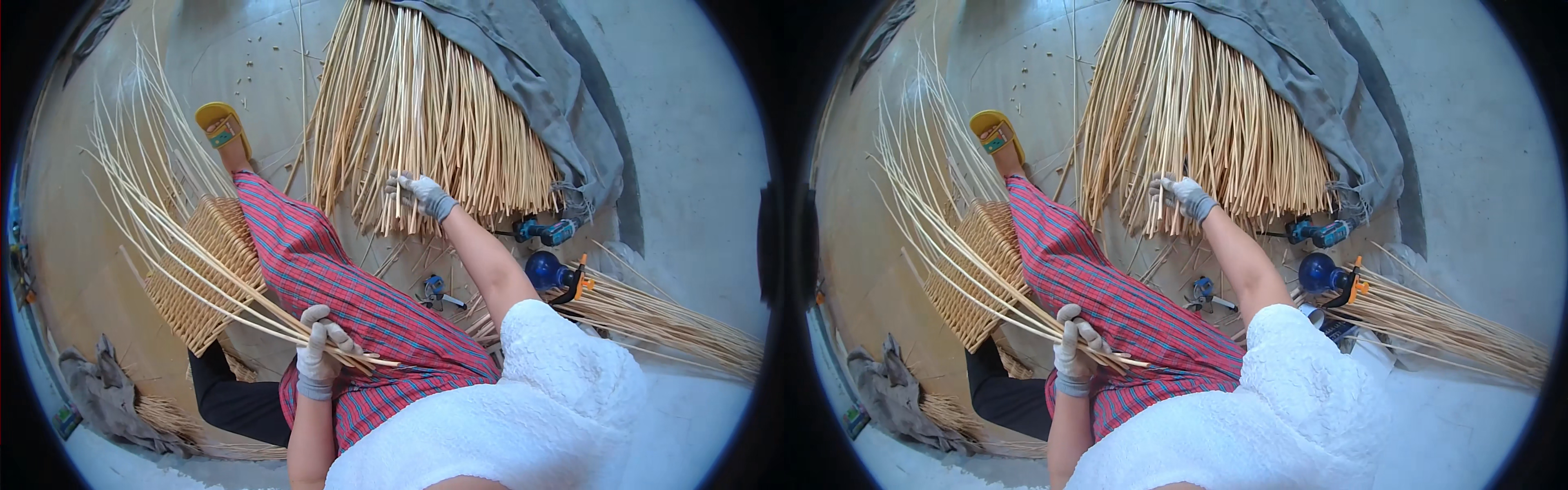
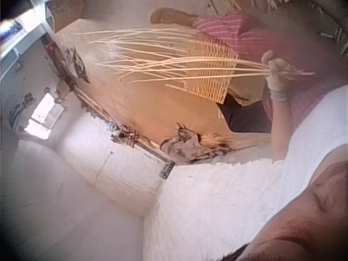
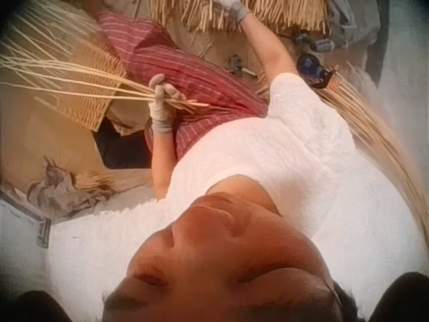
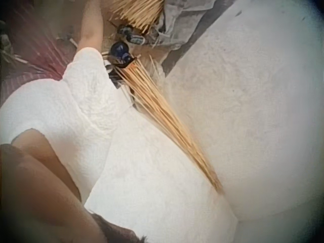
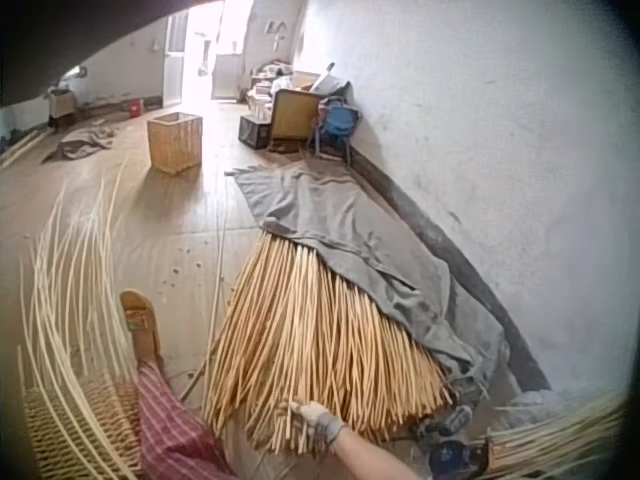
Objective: The person sits on the floor and weaves a basket using thin bamboo strips. They select strips from a pile, interlace them into the basket frame, and periodically tap the structure to tighten the weave.
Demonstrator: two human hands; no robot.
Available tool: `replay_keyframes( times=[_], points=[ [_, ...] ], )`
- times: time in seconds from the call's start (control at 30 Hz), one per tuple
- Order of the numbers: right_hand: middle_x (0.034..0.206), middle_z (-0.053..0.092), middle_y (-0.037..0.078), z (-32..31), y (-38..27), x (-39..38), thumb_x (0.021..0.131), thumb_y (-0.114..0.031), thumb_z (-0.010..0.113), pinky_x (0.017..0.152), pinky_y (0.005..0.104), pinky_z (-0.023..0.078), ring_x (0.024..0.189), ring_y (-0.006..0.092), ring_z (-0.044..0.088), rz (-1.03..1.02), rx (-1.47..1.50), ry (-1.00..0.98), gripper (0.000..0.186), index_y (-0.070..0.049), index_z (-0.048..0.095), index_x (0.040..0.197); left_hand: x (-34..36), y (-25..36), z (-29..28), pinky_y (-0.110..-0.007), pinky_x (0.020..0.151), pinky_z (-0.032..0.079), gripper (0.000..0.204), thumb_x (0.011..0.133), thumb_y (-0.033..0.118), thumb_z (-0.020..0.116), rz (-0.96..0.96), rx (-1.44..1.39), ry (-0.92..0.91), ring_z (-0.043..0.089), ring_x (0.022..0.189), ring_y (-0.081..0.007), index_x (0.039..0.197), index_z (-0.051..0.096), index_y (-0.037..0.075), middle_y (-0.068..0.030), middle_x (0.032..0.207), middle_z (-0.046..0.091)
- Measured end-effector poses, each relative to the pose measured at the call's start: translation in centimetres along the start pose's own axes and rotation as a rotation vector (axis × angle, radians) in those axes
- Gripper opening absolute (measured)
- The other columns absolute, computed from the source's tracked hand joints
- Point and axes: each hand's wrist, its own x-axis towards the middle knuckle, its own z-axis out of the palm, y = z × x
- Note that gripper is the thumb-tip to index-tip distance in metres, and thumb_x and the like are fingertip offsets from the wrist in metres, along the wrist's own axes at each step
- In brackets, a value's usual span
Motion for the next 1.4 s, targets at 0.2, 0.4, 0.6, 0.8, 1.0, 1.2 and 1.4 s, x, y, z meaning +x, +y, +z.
replay_keyframes(
  times=[0.2, 0.4, 0.6, 0.8, 1.0, 1.2, 1.4],
  points=[
    [0.112, 0.068, 0.014, 1.6, 0.3, -3.0, 0.104, -0.021, 0.055, 0.086, 0.0408, 0.06, 0.101, 0.0277, 0.07, -0.004, -0.042, 0.108, 0.045, -0.015, 0.041, 0.146, -0.1, -0.1, -0.7, -0.047, 0.062, 0.061, 0.037, 0.102, 0.026, 0.059, -0.003, -0.082, -0.016, 0.068, 0.07, -0.0231, 0.131, 0.047, 0.008, -0.0085, 0.084, 0.066],
    [0.103, 0.066, 0.019, -1.0, 1.5, -3.2, 0.101, -0.008, 0.057, 0.072, 0.0418, 0.061, 0.088, 0.0287, 0.069, -0.288, 0.081, 0.161, 0.03, -0.007, 0.046, 0.128, -0.2, -0.2, -0.9, -0.048, 0.065, 0.061, 0.035, 0.102, 0.025, 0.061, 0.012, -0.096, -0.026, 0.07, 0.073, -0.0236, 0.13, 0.048, 0.008, -0.008, 0.087, 0.068],
    [0.083, 0.066, 0.005, -5.0, 2.4, -2.1, 0.101, -0.033, 0.06, 0.054, 0.0259, 0.046, 0.067, 0.0122, 0.061, -0.486, -0.343, 0.529, 0.038, -0.004, 0.059, 0.125, 0.0, -0.3, -0.7, -0.046, 0.067, 0.062, 0.035, 0.101, 0.025, 0.061, 0.011, -0.136, -0.055, 0.071, 0.073, -0.0237, 0.13, 0.049, 0.008, -0.0074, 0.089, 0.07],
    [0.059, 0.034, -0.006, 4.2, -2.5, -10.7, 0.106, -0.046, 0.045, 0.037, 0.024, 0.026, 0.043, 0.0058, 0.028, -0.208, 0.171, 0.097, 0.038, -0.011, 0.054, 0.117, -0.4, -0.5, -1.0, -0.045, 0.068, 0.062, 0.034, 0.102, 0.025, 0.06, 0.04, -0.154, -0.065, 0.071, 0.075, -0.0225, 0.13, 0.05, 0.009, -0.0068, 0.09, 0.071],
    [0.058, 0.03, -0.008, 20.3, -5.1, -18.9, 0.109, -0.033, 0.043, 0.038, 0.023, 0.027, 0.044, 0.0053, 0.031, -0.053, 0.399, -0.449, 0.027, -0.011, 0.053, 0.118, -0.2, -1.1, -1.2, -0.043, 0.068, 0.061, 0.034, 0.102, 0.025, 0.06, 0.059, -0.152, -0.074, 0.07, 0.074, -0.0199, 0.131, 0.05, 0.01, -0.0054, 0.09, 0.07],
    [0.056, 0.031, -0.008, 22.1, -8.5, -16.9, 0.108, -0.028, 0.044, 0.036, 0.0269, 0.025, 0.041, 0.0067, 0.029, -0.524, 0.335, -0.662, 0.023, -0.01, 0.058, 0.112, -0.2, -0.7, -1.0, -0.042, 0.068, 0.059, 0.037, 0.101, 0.028, 0.062, 0.053, -0.115, -0.065, 0.068, 0.073, -0.0182, 0.131, 0.05, 0.01, -0.0044, 0.087, 0.068],
    [0.057, 0.031, -0.008, 17.8, -15.0, -23.1, 0.106, -0.031, 0.052, 0.032, 0.0234, 0.024, 0.04, 0.0037, 0.029, -0.958, 0.458, -0.301, 0.026, -0.008, 0.062, 0.112, -0.4, -1.0, -1.5, -0.046, 0.069, 0.062, 0.037, 0.101, 0.026, 0.062, 0.06, -0.18, -0.061, 0.072, 0.074, -0.0231, 0.13, 0.049, 0.008, -0.0077, 0.089, 0.072]
  ],
)
